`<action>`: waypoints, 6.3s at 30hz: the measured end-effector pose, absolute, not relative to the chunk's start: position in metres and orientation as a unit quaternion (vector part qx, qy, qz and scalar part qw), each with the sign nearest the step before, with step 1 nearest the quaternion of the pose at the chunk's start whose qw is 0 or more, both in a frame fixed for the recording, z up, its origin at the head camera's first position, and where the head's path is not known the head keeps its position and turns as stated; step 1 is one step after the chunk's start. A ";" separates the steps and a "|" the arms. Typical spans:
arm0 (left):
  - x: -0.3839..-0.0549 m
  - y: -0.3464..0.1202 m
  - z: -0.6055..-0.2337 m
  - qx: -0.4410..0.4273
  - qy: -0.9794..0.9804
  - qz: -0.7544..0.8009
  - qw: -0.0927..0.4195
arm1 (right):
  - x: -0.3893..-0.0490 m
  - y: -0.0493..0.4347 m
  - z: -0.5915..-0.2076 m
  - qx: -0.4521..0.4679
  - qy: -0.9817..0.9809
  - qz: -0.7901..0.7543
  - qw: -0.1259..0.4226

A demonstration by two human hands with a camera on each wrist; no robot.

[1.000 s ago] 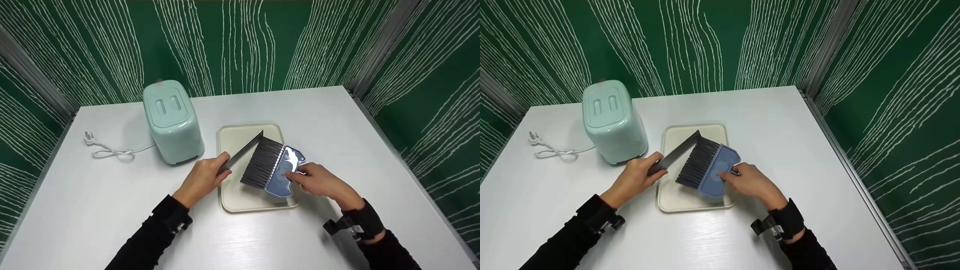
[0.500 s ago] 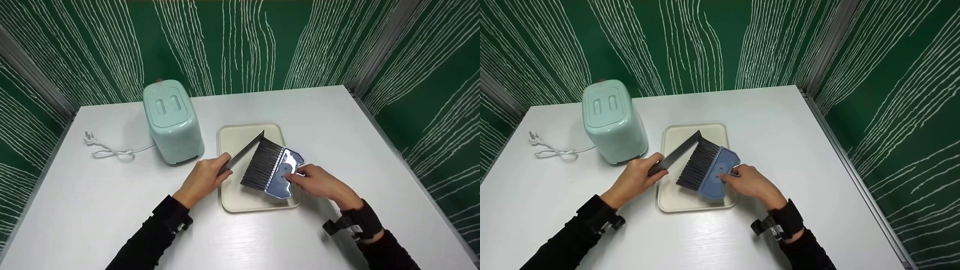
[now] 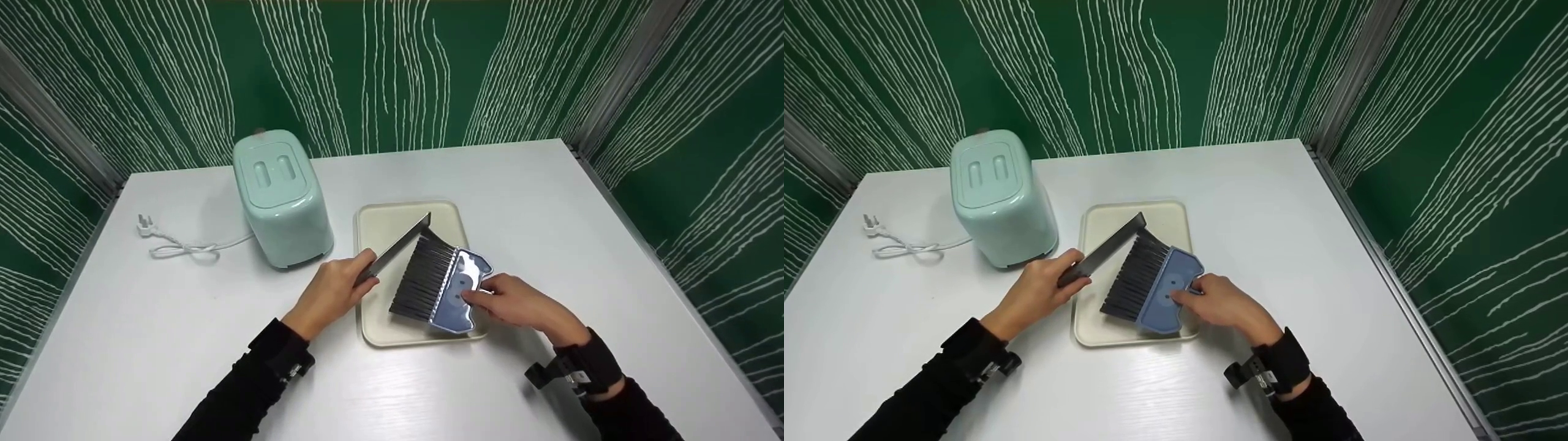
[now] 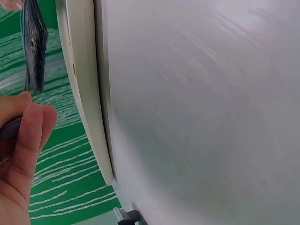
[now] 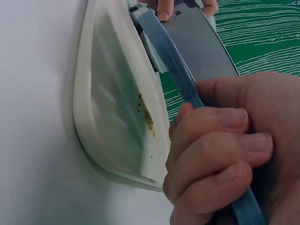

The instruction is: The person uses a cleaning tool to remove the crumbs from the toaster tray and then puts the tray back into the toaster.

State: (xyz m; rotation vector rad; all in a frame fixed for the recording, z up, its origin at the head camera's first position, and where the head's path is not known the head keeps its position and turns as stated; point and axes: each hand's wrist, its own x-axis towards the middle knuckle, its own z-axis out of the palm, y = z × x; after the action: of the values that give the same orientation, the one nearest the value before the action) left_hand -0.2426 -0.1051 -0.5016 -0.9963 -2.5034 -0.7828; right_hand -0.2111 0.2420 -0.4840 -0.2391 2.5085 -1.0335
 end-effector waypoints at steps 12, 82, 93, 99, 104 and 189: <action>-0.244 -0.106 -0.503 -0.347 -0.879 -0.277 0.172 | -0.207 0.242 -0.473 -0.088 0.895 -0.391 0.195; -0.242 -0.106 -0.503 -0.349 -0.878 -0.276 0.174 | -0.210 0.242 -0.482 -0.055 0.879 -0.416 0.226; -0.245 -0.108 -0.504 -0.344 -0.881 -0.272 0.177 | -0.203 0.240 -0.474 -0.078 0.886 -0.403 0.214; -0.243 -0.107 -0.504 -0.332 -0.885 -0.284 0.157 | -0.199 0.235 -0.467 -0.113 0.882 -0.412 0.197; -0.243 -0.106 -0.505 -0.334 -0.884 -0.290 0.151 | -0.202 0.232 -0.466 -0.130 0.880 -0.422 0.176; -0.244 -0.106 -0.505 -0.048 -0.673 -0.732 -0.101 | -0.256 0.335 -0.521 0.155 0.945 -0.289 0.008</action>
State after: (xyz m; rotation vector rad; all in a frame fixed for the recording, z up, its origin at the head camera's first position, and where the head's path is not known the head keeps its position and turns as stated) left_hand -0.2442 -0.1056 -0.5053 -0.1628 -2.2600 -2.4584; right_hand -0.2563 0.3354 -0.5208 0.4858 2.9525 -0.9024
